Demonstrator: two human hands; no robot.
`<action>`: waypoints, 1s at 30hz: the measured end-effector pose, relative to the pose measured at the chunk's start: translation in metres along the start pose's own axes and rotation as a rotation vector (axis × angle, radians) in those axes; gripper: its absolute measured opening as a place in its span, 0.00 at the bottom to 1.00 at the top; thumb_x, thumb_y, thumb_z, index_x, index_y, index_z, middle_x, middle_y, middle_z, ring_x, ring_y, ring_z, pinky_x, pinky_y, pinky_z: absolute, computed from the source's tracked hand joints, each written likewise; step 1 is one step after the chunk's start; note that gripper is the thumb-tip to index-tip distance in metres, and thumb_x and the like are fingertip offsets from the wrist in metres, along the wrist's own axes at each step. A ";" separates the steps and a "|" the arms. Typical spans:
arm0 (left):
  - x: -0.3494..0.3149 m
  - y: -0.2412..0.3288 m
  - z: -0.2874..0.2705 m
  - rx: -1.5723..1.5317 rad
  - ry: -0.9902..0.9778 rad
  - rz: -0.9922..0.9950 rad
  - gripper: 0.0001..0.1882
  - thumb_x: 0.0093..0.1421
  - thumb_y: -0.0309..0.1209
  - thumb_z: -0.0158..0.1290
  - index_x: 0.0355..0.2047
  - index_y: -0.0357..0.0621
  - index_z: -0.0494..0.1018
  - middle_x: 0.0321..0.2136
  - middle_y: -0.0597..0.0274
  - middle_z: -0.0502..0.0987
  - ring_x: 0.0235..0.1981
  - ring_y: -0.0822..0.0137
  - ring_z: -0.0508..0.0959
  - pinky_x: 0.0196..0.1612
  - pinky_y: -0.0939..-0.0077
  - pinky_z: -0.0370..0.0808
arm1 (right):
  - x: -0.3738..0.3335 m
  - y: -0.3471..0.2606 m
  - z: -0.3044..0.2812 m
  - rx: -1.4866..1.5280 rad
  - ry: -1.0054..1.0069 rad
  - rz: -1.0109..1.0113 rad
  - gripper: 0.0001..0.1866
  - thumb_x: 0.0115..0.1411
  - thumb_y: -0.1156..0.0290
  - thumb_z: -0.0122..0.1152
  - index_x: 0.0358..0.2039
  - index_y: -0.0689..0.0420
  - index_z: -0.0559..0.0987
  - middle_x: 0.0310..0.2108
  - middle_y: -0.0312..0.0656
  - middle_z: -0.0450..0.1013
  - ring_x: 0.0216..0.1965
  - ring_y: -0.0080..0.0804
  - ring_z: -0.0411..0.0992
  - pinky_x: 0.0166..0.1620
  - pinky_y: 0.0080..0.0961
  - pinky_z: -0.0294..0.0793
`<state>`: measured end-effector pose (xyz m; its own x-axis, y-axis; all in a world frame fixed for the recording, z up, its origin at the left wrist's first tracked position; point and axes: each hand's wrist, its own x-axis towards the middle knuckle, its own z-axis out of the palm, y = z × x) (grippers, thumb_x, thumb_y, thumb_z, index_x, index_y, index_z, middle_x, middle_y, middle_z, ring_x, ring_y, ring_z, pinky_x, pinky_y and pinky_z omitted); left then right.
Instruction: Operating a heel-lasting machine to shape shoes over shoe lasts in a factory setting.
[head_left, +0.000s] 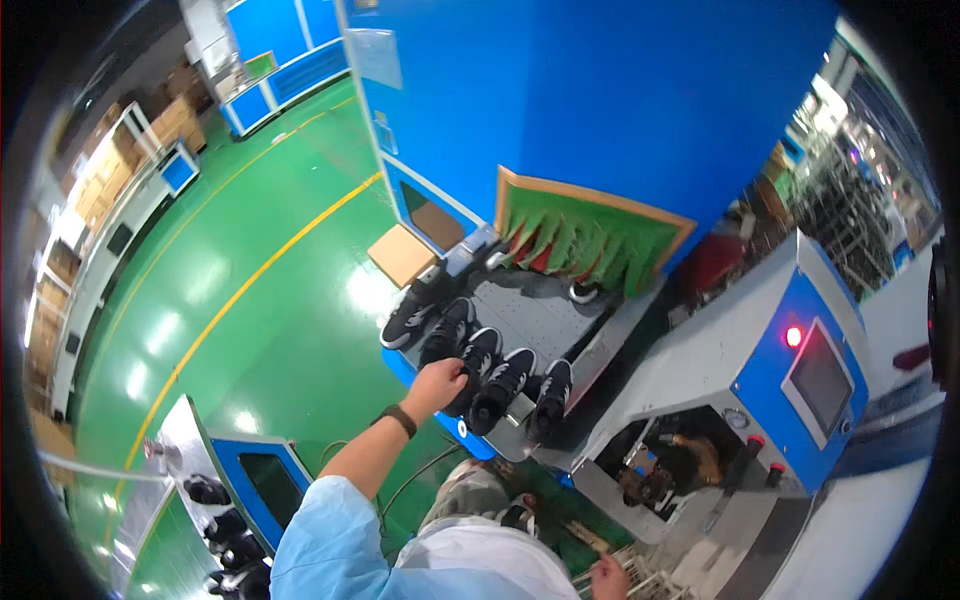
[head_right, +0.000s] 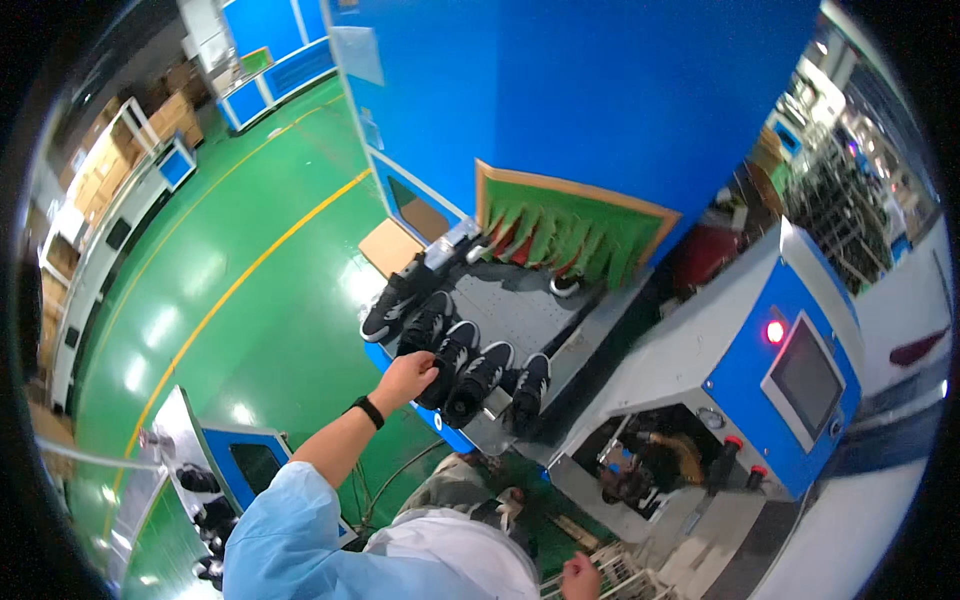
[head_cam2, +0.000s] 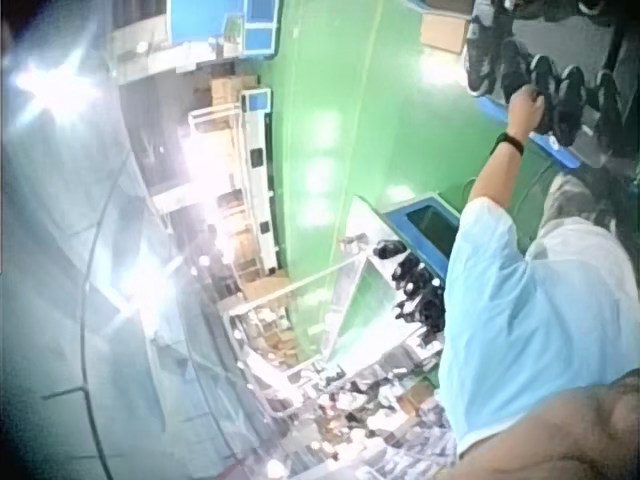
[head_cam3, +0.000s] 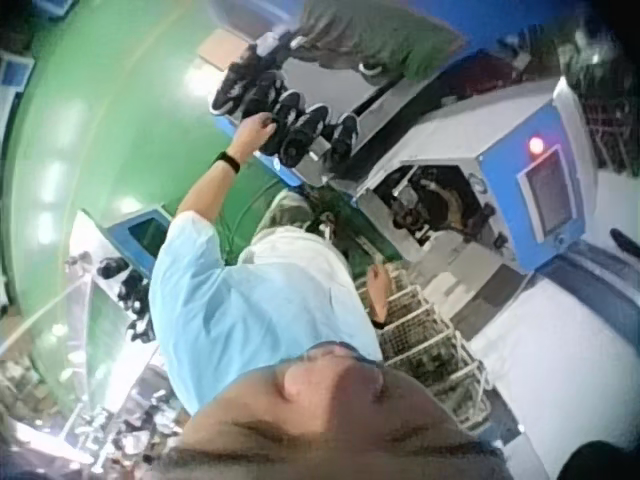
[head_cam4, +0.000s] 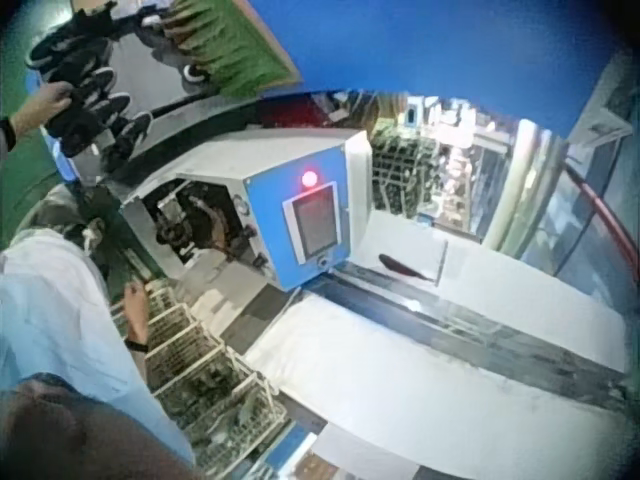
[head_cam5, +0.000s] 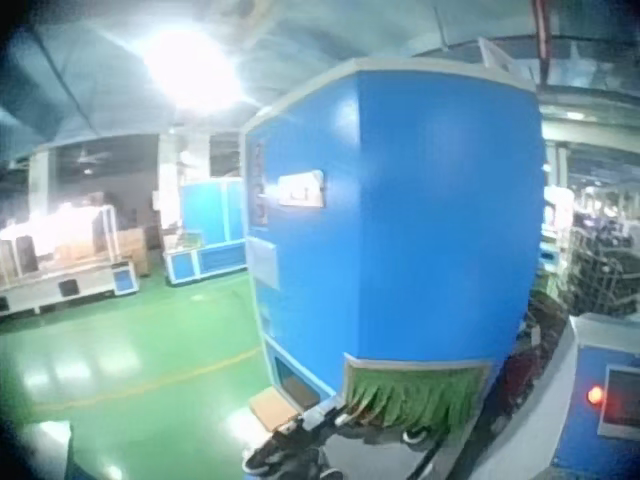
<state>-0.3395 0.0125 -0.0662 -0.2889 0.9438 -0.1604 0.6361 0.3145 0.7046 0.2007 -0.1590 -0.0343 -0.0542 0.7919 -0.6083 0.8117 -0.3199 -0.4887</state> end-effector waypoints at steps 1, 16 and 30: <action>0.017 0.002 0.012 0.045 0.000 0.082 0.23 0.59 0.37 0.58 0.51 0.35 0.76 0.39 0.47 0.83 0.41 0.46 0.83 0.47 0.58 0.79 | -0.002 0.022 0.000 0.016 0.007 0.023 0.19 0.71 0.59 0.55 0.52 0.60 0.78 0.45 0.53 0.77 0.45 0.51 0.76 0.50 0.42 0.75; 0.226 -0.016 -0.035 0.403 0.927 -0.073 0.32 0.52 0.36 0.64 0.54 0.34 0.69 0.51 0.41 0.73 0.58 0.43 0.69 0.62 0.52 0.65 | 0.091 0.040 0.032 -0.081 0.031 0.127 0.24 0.66 0.57 0.59 0.58 0.56 0.77 0.45 0.52 0.78 0.43 0.51 0.77 0.48 0.46 0.76; 0.166 -0.104 -0.047 0.018 0.543 -0.291 0.35 0.43 0.42 0.72 0.49 0.35 0.75 0.38 0.43 0.83 0.42 0.43 0.83 0.46 0.57 0.78 | 0.113 -0.120 -0.011 0.210 0.088 0.056 0.24 0.61 0.62 0.65 0.54 0.61 0.78 0.38 0.47 0.82 0.39 0.42 0.82 0.44 0.35 0.80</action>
<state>-0.4875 0.1314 -0.1337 -0.7724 0.6342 0.0344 0.4874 0.5572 0.6722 0.1032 -0.0256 -0.0376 0.0463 0.8092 -0.5857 0.6729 -0.4586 -0.5804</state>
